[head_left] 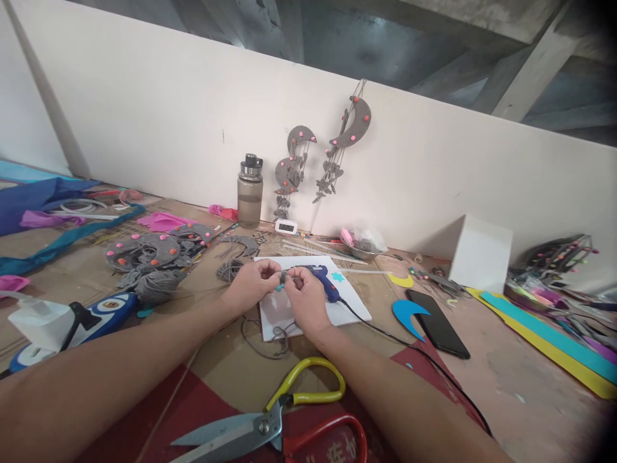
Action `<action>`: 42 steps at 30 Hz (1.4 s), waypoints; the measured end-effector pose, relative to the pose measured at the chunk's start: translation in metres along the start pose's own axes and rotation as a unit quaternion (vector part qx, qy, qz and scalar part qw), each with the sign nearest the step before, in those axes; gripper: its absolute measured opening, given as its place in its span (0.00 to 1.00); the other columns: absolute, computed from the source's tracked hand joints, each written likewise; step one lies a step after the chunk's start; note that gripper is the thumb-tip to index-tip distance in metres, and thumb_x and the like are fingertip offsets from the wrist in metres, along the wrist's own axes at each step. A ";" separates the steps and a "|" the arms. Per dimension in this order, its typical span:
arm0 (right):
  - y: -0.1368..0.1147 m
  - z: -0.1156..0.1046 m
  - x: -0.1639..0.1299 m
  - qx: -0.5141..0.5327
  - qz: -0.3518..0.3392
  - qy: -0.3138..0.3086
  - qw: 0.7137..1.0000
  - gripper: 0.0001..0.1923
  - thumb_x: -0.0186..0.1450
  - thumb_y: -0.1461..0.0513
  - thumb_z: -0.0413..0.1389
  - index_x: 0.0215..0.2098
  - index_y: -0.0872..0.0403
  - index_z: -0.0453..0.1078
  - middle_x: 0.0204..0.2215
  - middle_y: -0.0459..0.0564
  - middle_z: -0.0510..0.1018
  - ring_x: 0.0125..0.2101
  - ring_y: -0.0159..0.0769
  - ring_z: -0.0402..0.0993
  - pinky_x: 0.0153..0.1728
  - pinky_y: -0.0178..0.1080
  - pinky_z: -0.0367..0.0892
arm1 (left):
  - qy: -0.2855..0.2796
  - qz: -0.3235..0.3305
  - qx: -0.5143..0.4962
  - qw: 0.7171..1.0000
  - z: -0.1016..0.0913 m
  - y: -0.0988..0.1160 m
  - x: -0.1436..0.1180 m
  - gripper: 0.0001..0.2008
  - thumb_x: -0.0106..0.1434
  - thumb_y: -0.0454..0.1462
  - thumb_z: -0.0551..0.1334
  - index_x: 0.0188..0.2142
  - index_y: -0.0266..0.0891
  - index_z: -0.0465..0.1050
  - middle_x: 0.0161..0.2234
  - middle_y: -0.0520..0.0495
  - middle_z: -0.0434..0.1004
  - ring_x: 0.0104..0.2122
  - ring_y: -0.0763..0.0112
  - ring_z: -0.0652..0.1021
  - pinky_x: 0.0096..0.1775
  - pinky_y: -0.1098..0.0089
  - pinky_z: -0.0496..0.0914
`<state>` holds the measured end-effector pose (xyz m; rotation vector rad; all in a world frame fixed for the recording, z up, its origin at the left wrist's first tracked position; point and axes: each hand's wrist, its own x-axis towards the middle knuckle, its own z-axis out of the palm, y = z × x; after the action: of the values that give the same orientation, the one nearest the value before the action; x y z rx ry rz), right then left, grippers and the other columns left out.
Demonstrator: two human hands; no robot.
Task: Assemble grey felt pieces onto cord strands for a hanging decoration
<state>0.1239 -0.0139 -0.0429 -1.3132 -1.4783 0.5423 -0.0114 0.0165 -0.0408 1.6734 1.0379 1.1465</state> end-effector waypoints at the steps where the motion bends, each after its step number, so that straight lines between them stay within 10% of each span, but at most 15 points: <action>1: 0.000 0.000 0.000 -0.001 0.001 -0.001 1.000 0.09 0.58 0.58 0.52 0.30 0.54 0.70 0.22 0.43 0.69 0.24 0.29 0.61 0.26 0.32 0.58 | -0.001 0.000 0.002 1.000 0.000 0.000 0.000 0.08 0.50 0.39 0.60 0.29 0.36 0.68 0.19 0.57 0.66 0.17 0.79 0.63 0.22 0.76 0.59; 42: 0.002 -0.003 0.004 0.044 0.019 -0.007 0.999 0.09 0.57 0.58 0.52 0.30 0.55 0.69 0.24 0.45 0.73 0.25 0.30 0.65 0.29 0.34 0.61 | -0.023 -0.055 -0.064 0.996 -0.001 -0.001 0.000 0.14 0.55 0.44 0.62 0.33 0.35 0.71 0.16 0.56 0.67 0.14 0.79 0.63 0.18 0.77 0.56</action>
<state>0.1278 -0.0104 -0.0416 -1.2743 -1.4272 0.6350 -0.0130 0.0169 -0.0416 1.5166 0.9943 1.0747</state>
